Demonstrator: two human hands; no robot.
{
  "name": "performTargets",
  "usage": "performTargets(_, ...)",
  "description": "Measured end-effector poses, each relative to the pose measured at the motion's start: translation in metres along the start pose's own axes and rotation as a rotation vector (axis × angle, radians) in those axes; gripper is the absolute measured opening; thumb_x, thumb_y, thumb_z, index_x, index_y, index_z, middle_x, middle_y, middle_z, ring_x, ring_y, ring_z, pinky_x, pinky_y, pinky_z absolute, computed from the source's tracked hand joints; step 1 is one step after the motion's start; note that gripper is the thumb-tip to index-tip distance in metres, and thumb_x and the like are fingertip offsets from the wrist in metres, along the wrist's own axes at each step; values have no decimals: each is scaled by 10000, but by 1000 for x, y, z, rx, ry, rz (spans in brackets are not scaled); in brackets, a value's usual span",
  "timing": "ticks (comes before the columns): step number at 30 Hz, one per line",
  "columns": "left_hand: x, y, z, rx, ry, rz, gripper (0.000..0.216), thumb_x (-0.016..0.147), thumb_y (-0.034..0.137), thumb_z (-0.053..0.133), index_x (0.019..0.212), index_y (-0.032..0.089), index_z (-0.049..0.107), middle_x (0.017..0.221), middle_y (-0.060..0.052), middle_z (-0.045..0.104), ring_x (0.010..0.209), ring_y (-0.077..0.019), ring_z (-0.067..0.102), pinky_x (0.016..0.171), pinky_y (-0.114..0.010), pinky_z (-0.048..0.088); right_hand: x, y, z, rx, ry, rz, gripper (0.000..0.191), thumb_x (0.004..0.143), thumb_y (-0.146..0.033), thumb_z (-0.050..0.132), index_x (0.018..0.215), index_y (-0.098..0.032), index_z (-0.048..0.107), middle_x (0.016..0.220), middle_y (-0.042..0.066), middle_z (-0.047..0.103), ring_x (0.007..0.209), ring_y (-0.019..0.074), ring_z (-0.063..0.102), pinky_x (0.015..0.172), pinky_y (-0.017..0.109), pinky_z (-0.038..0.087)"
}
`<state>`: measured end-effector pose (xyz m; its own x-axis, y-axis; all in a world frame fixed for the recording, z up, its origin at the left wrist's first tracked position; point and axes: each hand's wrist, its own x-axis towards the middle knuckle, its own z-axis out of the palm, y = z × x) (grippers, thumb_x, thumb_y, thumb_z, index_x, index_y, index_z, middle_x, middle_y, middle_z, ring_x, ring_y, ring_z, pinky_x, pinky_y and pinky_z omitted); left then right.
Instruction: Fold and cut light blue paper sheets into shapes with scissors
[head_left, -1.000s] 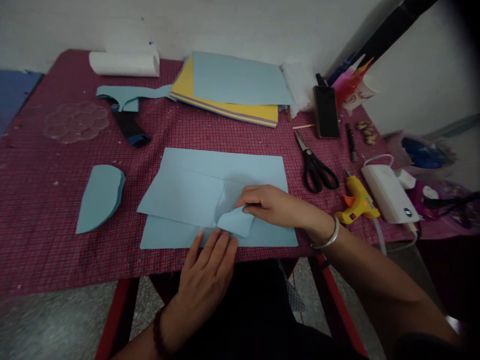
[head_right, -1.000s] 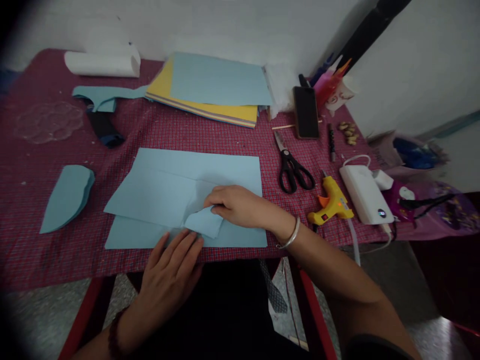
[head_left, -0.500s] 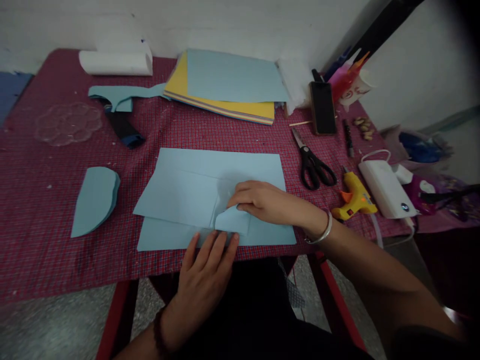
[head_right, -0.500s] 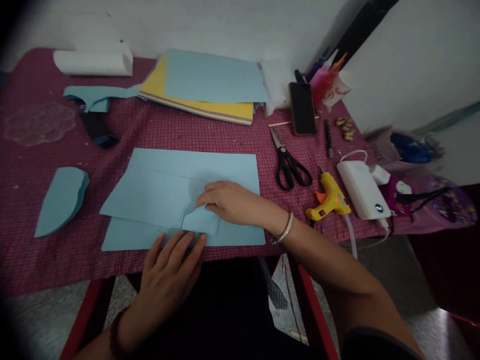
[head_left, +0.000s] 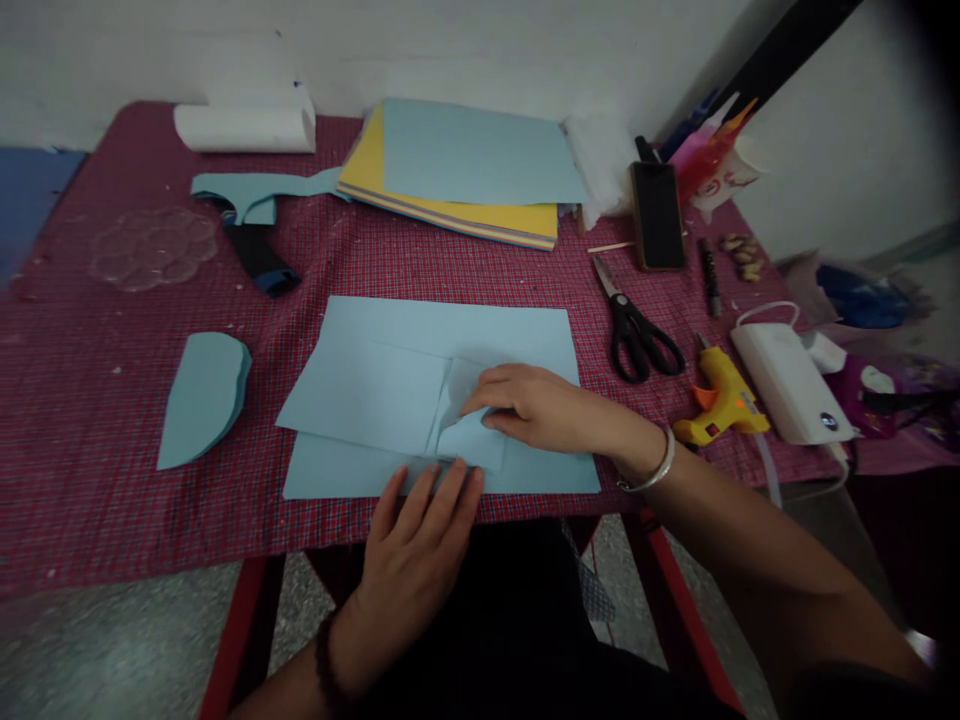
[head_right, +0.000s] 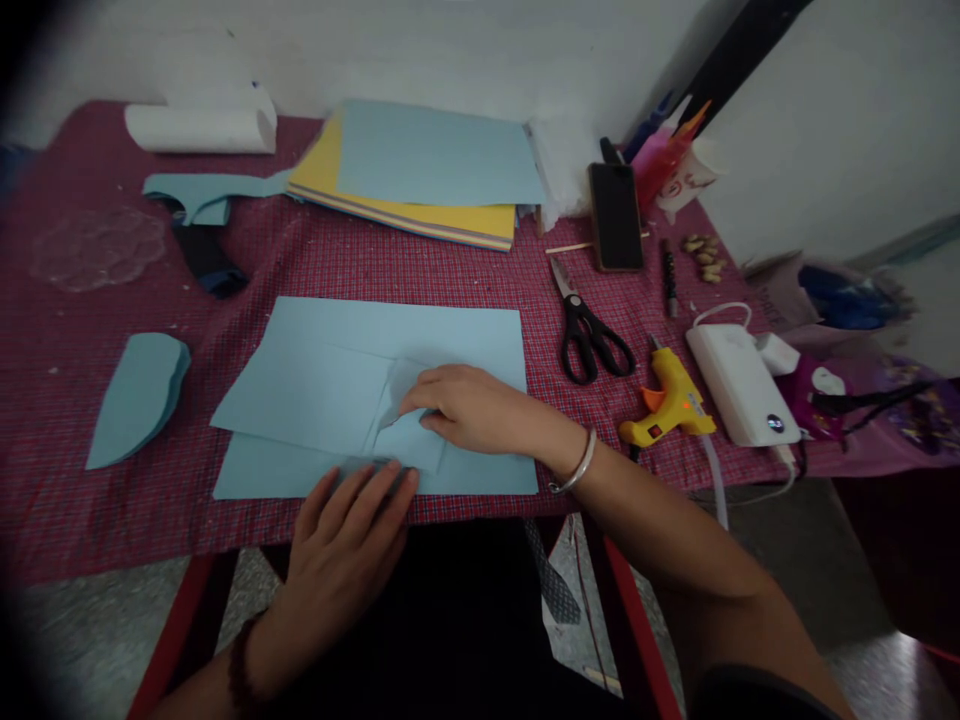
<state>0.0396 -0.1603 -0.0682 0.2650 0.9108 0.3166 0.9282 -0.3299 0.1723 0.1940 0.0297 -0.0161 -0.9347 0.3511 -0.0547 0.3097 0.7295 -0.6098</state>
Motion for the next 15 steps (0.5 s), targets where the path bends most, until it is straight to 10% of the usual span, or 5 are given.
performTargets(15, -3, -1, 1, -19, -63, 6, 519, 877, 215, 569, 1385, 184, 467, 1404, -41, 532, 1233, -240, 473, 1153, -447, 191, 3, -2, 10, -40, 90, 109, 58, 830, -115, 581, 843, -168, 600, 812, 27, 637, 791, 176, 556, 745, 287, 391)
